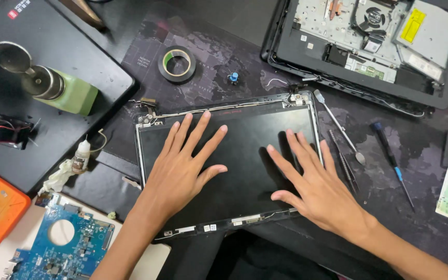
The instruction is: Installing or repairing the display assembly and bezel of a laptop.
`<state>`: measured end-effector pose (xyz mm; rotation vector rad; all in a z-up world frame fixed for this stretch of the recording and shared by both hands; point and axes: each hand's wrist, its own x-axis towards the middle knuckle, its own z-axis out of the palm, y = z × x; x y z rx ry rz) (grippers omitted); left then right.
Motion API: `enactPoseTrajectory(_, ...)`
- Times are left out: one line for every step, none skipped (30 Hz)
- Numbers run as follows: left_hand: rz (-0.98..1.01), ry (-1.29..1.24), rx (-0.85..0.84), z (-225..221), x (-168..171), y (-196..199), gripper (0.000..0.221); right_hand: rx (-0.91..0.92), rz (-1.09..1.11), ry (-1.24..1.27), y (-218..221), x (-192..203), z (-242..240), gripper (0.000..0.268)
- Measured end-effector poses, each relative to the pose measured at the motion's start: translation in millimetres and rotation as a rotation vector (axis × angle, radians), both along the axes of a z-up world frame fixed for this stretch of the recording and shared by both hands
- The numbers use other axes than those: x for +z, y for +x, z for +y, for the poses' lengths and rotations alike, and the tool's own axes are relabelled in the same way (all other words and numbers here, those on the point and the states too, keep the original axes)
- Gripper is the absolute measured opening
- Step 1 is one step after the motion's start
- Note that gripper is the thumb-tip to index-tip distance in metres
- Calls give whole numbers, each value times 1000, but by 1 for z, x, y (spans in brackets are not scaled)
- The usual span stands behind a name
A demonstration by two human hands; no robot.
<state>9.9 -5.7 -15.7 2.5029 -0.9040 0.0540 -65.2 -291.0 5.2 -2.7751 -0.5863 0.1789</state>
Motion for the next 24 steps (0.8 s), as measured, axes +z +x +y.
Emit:
enactPoseTrajectory(1, 1, 0, 0, -3, 1, 70, 0, 1, 1, -1, -4, 1, 84)
enactPoseTrajectory(-37, 34, -13, -1, -6, 1, 68, 8, -10, -6, -2, -8, 2, 84)
enactPoseTrajectory(-75, 66, -27, -2, -9, 2, 66, 16, -21, -14, -3, -13, 2, 85)
enactPoseTrajectory(-73, 66, -30, -1, -9, 3, 66, 14, -19, -14, -3, -14, 2, 85)
enactPoseTrajectory(-70, 63, -33, -1, -9, 4, 65, 18, -16, -5, -3, -15, 2, 86)
enactPoseTrajectory(-68, 60, -37, 0, -9, 4, 65, 21, -14, 4, -4, -16, 1, 87)
enactPoseTrajectory(-66, 60, -41, 0, -8, 6, 65, 17, -12, 4, -4, -15, 1, 87)
enactPoseTrajectory(-64, 75, -42, 0, -6, 6, 65, 19, -24, 16, -5, -15, 1, 87)
enactPoseTrajectory(-63, 90, -43, 0, -5, 7, 65, 20, -36, 27, -5, -15, 2, 87)
enactPoseTrajectory(-64, 91, -45, 0, -6, 6, 65, 18, -37, 29, -5, -15, 2, 87)
enactPoseTrajectory(-77, 77, -51, 0, -6, 5, 65, 20, -47, 15, -5, -15, 2, 87)
enactPoseTrajectory(-89, 62, -56, 0, -7, 4, 65, 22, -55, 1, -5, -15, 2, 87)
enactPoseTrajectory(-88, 63, -59, -2, -9, 1, 65, 20, -54, 2, -8, -13, 2, 87)
enactPoseTrajectory(-124, 76, -37, -4, -11, 0, 64, 9, -47, -13, -6, -12, 2, 86)
enactPoseTrajectory(-160, 89, -15, -4, -12, -1, 63, -2, -41, -27, -5, -10, 3, 85)
enactPoseTrajectory(-165, 95, -3, -6, -14, -4, 63, 10, -47, -22, -5, -7, 1, 85)
enactPoseTrajectory(-183, 93, 11, -7, -15, -6, 63, -14, -62, 10, -5, -3, 1, 83)
enactPoseTrajectory(-204, 94, 31, -6, -16, -8, 63, -32, -79, 45, -3, -1, 2, 80)
enactPoseTrajectory(-211, 104, 50, -3, -14, -12, 63, -13, -86, 54, -3, -1, 0, 80)
enactPoseTrajectory(-209, 59, 98, -1, -13, -16, 62, -129, -127, 102, -3, -2, -4, 74)
enactPoseTrajectory(-208, 14, 147, 1, -13, -20, 62, -245, -165, 150, -2, -3, -7, 69)
enactPoseTrajectory(-207, 19, 166, 7, -7, -27, 62, -227, -162, 154, -1, 2, -11, 69)
enactPoseTrajectory(-166, -21, 312, 12, -2, -34, 54, -288, -162, 219, 1, 7, -15, 65)
enactPoseTrajectory(-122, -60, 455, 18, 3, -42, 46, -355, -157, 283, 1, 11, -19, 60)
